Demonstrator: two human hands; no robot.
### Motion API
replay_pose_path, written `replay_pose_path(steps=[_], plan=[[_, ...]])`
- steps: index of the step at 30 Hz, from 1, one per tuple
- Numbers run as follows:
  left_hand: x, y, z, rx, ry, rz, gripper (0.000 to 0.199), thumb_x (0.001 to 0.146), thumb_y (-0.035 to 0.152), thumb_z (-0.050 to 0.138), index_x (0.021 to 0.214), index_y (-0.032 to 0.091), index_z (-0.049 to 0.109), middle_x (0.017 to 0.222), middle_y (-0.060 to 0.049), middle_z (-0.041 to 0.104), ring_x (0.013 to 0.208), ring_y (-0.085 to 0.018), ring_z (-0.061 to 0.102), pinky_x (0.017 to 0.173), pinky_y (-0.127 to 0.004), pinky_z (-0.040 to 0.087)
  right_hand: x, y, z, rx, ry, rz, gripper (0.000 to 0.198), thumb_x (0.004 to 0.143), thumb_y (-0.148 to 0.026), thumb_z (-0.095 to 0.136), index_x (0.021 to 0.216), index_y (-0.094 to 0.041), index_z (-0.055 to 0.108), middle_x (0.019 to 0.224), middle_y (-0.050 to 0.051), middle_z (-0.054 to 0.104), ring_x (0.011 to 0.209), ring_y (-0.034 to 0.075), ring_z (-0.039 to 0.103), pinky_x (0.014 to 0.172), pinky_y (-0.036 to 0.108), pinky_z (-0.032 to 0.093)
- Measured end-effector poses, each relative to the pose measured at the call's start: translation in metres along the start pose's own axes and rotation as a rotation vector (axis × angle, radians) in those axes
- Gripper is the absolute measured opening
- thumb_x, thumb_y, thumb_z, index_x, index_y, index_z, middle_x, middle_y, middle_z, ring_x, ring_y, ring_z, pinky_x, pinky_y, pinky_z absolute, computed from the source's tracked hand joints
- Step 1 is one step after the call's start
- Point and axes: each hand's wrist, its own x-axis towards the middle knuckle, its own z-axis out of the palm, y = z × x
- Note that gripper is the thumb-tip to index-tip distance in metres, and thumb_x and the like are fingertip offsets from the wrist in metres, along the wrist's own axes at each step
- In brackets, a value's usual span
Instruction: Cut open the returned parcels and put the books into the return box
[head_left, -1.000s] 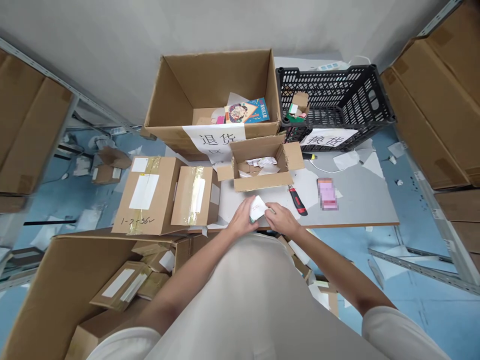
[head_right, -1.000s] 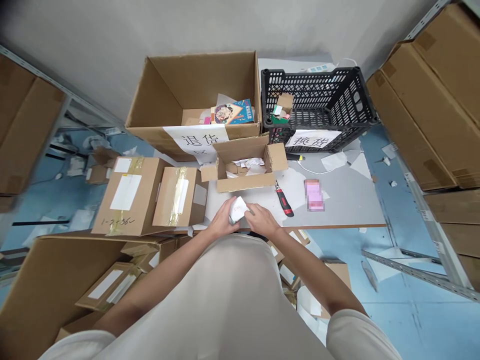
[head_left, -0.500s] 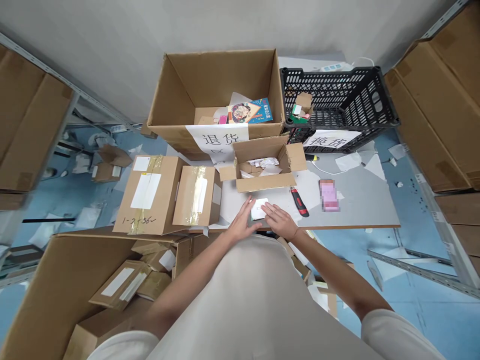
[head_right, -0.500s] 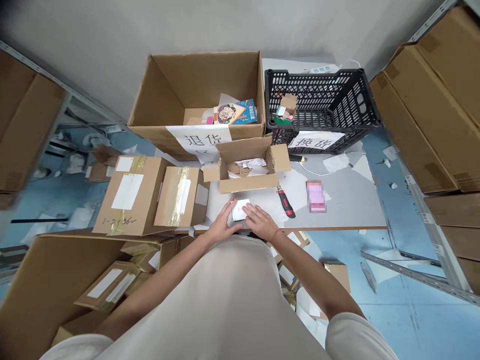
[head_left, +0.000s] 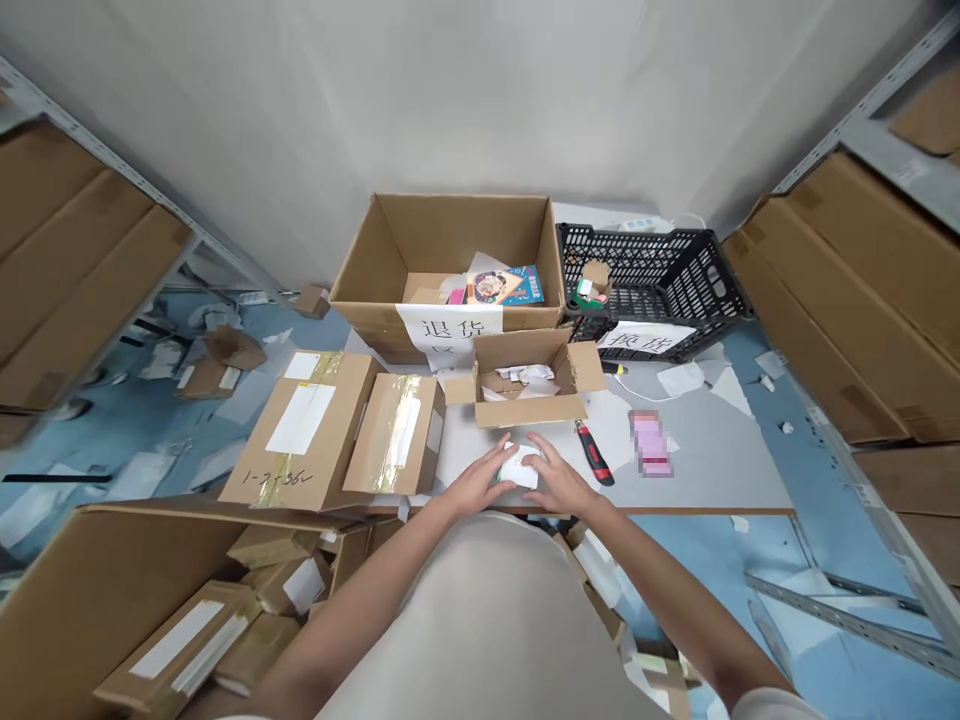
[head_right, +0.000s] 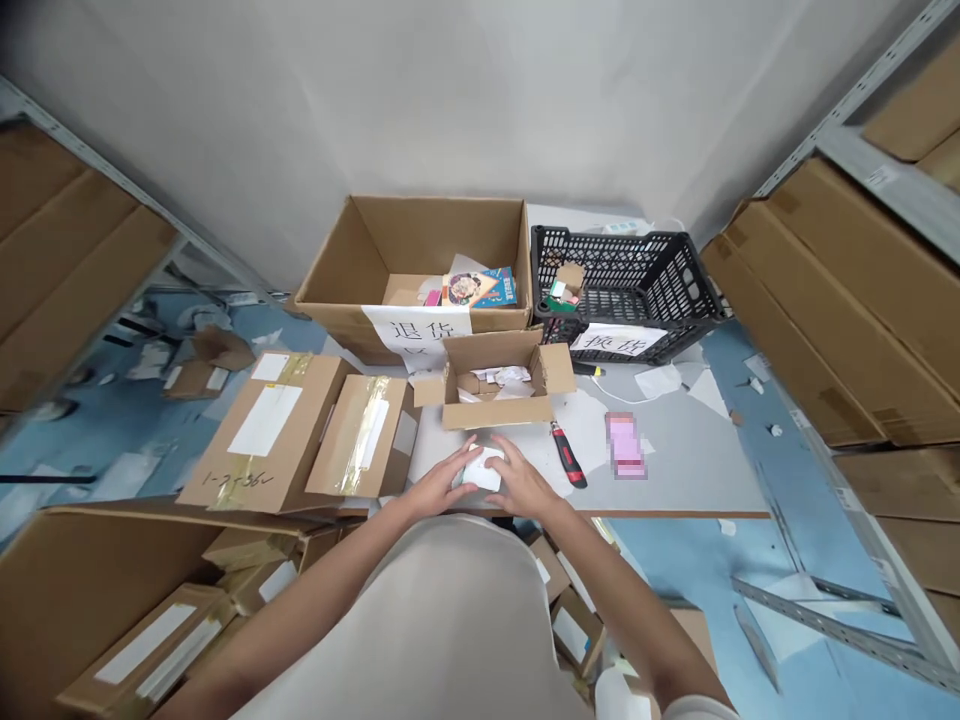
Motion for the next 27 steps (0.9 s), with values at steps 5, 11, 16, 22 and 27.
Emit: replay_pose_path(steps=[5,11,16,22,27], plan=[[-0.002,0.002,0.000,0.005,0.031,-0.050,0.065,0.088,0.042,0.048,0.145,0.021,0.023,0.150,-0.012,0.027,0.138,-0.024,0.026,0.111,-0.042,0.029,0.003,0.003,0.020,0.044,0.089,0.035,0.044,0.069,-0.024,0.068,0.108,-0.021,0.047,0.117,0.013,0.047,0.109,0.025,0.052,0.085,0.038,0.049],[-0.026,0.006,-0.015,0.067,0.164,-0.150,0.065,0.084,0.047,0.052,0.140,0.018,0.034,0.140,-0.013,0.045,0.127,-0.028,0.045,0.103,-0.045,0.040,0.001,-0.007,0.016,-0.059,0.208,0.057,0.044,0.065,-0.023,0.066,0.105,-0.023,0.047,0.109,0.009,0.048,0.093,0.022,0.055,0.074,0.034,0.051],[-0.047,-0.011,-0.019,0.048,0.252,-0.228,0.052,0.085,0.044,0.049,0.131,0.018,0.045,0.130,-0.013,0.054,0.117,-0.027,0.053,0.094,-0.044,0.047,-0.006,-0.025,-0.051,-0.029,0.404,0.101,0.043,0.066,-0.029,0.069,0.102,-0.024,0.047,0.105,0.008,0.049,0.090,0.022,0.056,0.070,0.032,0.049],[-0.051,-0.022,-0.002,0.066,0.230,-0.256,0.043,0.083,0.046,0.052,0.116,0.019,0.057,0.118,-0.012,0.062,0.109,-0.025,0.059,0.093,-0.042,0.049,0.000,-0.018,-0.205,-0.281,1.031,0.240,0.047,0.061,-0.035,0.073,0.097,-0.021,0.045,0.094,0.003,0.046,0.086,0.020,0.051,0.078,0.037,0.043],[-0.038,-0.017,0.001,0.126,0.283,-0.187,0.037,0.083,0.044,0.052,0.111,0.020,0.059,0.115,-0.012,0.063,0.109,-0.024,0.059,0.093,-0.041,0.049,0.065,0.046,-0.295,-0.381,1.302,0.389,0.047,0.071,-0.034,0.062,0.108,-0.022,0.038,0.103,0.005,0.043,0.089,0.020,0.050,0.080,0.037,0.043]])
